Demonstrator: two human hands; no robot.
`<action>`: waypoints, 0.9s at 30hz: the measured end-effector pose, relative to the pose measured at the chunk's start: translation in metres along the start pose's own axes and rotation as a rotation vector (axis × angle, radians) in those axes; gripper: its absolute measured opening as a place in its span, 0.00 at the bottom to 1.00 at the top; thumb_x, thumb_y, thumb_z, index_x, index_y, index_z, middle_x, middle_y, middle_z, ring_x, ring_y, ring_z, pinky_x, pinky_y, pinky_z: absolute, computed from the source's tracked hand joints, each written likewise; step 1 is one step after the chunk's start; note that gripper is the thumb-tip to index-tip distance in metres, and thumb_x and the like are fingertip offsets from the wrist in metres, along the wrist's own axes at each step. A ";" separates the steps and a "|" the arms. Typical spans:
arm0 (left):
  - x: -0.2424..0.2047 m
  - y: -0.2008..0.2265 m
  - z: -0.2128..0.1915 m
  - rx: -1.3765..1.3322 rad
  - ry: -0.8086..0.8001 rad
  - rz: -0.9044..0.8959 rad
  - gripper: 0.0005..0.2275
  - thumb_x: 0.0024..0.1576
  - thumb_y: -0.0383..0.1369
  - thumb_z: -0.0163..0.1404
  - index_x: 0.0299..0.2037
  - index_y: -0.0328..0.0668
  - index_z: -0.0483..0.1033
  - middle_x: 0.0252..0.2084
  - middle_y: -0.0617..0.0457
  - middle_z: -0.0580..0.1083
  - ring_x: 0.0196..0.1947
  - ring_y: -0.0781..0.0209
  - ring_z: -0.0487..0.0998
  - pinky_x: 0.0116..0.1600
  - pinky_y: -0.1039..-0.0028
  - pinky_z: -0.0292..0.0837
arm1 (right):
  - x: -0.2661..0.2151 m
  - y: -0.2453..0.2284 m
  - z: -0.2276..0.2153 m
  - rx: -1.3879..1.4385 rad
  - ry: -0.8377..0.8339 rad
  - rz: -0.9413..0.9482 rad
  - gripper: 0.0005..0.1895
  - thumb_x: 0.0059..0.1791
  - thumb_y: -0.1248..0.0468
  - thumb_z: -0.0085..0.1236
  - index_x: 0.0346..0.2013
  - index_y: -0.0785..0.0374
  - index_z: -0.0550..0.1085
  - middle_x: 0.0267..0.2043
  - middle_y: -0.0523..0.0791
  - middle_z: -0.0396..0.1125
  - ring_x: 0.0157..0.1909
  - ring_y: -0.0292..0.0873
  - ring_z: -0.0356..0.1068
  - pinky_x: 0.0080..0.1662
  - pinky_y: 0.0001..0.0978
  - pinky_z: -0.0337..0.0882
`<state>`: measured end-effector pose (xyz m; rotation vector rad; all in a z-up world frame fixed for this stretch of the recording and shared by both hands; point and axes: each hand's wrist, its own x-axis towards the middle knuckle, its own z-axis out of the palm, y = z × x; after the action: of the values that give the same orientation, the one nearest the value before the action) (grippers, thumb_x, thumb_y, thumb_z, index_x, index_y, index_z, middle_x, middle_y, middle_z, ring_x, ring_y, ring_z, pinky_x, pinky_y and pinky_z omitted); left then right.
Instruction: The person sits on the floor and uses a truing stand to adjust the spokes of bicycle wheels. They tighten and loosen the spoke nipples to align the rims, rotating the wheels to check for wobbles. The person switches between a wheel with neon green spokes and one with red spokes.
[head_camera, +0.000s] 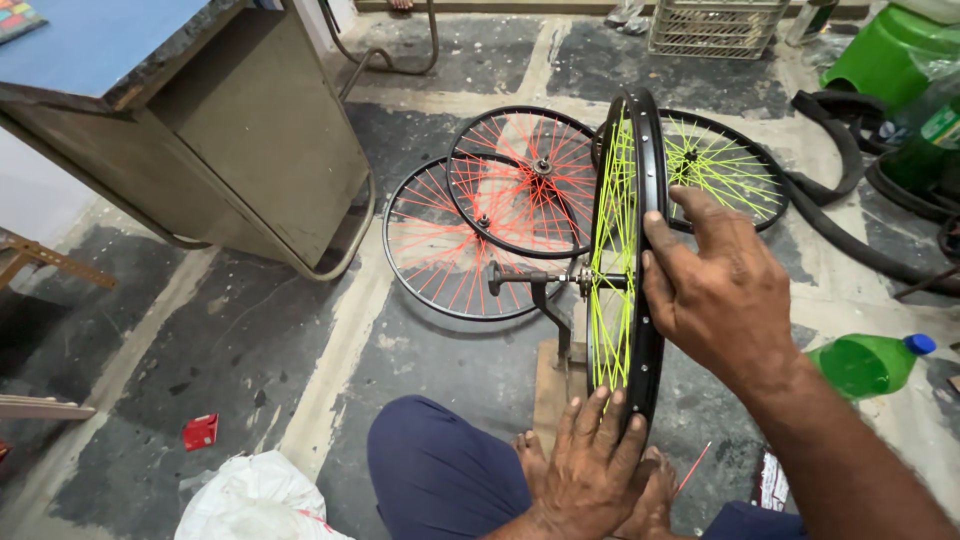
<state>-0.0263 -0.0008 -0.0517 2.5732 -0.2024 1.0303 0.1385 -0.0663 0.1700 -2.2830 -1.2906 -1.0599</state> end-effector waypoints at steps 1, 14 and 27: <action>-0.001 0.000 0.001 0.000 0.005 -0.005 0.29 0.60 0.40 0.60 0.69 0.37 0.64 0.74 0.33 0.62 0.74 0.33 0.63 0.72 0.39 0.58 | 0.000 -0.001 0.000 0.000 0.008 -0.002 0.17 0.49 0.61 0.62 0.51 0.63 0.80 0.60 0.50 0.68 0.56 0.52 0.71 0.54 0.41 0.73; 0.001 0.002 0.002 -0.004 0.021 -0.021 0.31 0.61 0.38 0.60 0.72 0.39 0.61 0.72 0.32 0.63 0.73 0.32 0.64 0.72 0.39 0.59 | -0.001 0.000 -0.002 0.024 -0.022 0.005 0.23 0.48 0.61 0.59 0.57 0.66 0.77 0.64 0.54 0.65 0.55 0.55 0.70 0.53 0.43 0.73; 0.016 0.005 -0.012 0.069 -0.006 -0.036 0.27 0.59 0.41 0.58 0.65 0.34 0.69 0.69 0.32 0.66 0.71 0.34 0.66 0.71 0.42 0.59 | -0.053 -0.030 -0.016 0.067 -0.049 0.014 0.25 0.45 0.64 0.61 0.57 0.67 0.74 0.62 0.56 0.64 0.55 0.57 0.69 0.51 0.44 0.72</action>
<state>-0.0237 -0.0006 -0.0315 2.6320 -0.1242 1.0333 0.0896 -0.0914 0.1390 -2.2777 -1.3064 -0.9470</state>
